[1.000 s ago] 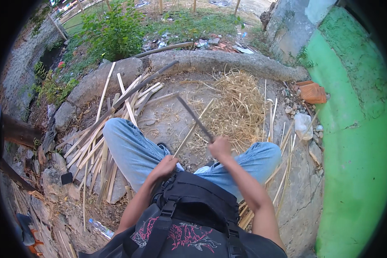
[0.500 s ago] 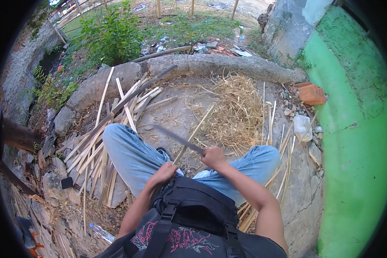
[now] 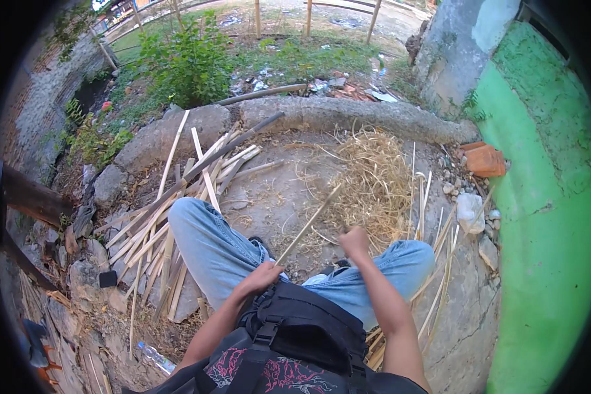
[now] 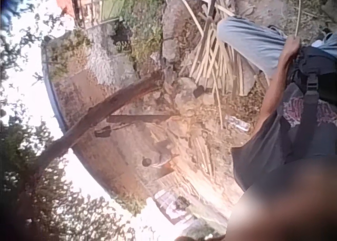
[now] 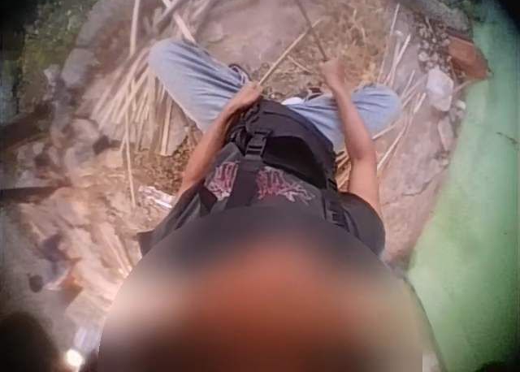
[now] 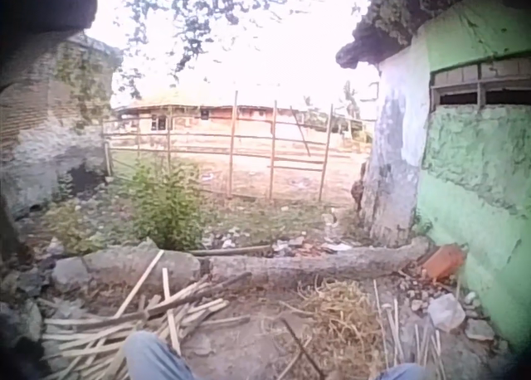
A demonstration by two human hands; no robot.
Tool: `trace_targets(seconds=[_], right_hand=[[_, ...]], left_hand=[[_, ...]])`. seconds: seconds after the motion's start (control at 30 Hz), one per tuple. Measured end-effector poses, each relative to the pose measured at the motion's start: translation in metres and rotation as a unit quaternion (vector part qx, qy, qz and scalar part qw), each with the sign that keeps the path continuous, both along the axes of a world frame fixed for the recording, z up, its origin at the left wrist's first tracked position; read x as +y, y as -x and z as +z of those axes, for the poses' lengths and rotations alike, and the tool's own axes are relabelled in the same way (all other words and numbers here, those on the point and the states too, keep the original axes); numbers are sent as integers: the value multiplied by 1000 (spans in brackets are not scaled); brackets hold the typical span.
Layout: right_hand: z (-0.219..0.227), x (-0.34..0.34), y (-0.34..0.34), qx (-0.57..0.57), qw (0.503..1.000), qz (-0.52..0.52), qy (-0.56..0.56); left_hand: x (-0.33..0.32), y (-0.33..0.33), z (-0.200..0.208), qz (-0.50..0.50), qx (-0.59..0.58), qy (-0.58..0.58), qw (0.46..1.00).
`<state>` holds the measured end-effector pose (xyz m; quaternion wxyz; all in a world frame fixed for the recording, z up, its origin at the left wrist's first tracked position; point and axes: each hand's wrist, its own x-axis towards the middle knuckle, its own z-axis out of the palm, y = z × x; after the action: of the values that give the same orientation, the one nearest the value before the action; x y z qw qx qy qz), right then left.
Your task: The person shaves a long thin strip of wood using a machete, removing material to thin and refine the piece. They hold the wood strip with one hand while drawing the machete blade across it repeatedly.
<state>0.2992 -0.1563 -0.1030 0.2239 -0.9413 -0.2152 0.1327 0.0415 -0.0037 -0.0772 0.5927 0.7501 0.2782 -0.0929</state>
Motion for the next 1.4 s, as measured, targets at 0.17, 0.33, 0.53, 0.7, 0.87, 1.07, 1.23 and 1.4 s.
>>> trace_targets(seconds=[0.17,0.33,0.53,0.7,0.87,1.07,1.23,1.4], right_hand=[[-18,-11,-31,-5,981,-136,-136],[62,-11,57,28,993,82,-80],[72,-2,121,53,972,225,-51],[46,7,113,35,965,258,20],[2,-8,-12,38,997,-68,3],[-38,-42,-63,-39,987,-143,-58],[-5,-28,-10,40,982,-131,-133],[20,-19,48,61,983,32,-171]], left_hand=[[-8,-3,2,64,-40,-4,997],[-11,-5,21,66,72,-33,995],[-10,-12,22,66,105,-67,990],[-9,-11,9,63,72,-87,992],[-13,-2,13,31,58,-108,992],[-11,-5,21,60,51,-94,992],[-1,-2,-4,63,-7,28,998],[7,6,13,149,-20,360,921]])
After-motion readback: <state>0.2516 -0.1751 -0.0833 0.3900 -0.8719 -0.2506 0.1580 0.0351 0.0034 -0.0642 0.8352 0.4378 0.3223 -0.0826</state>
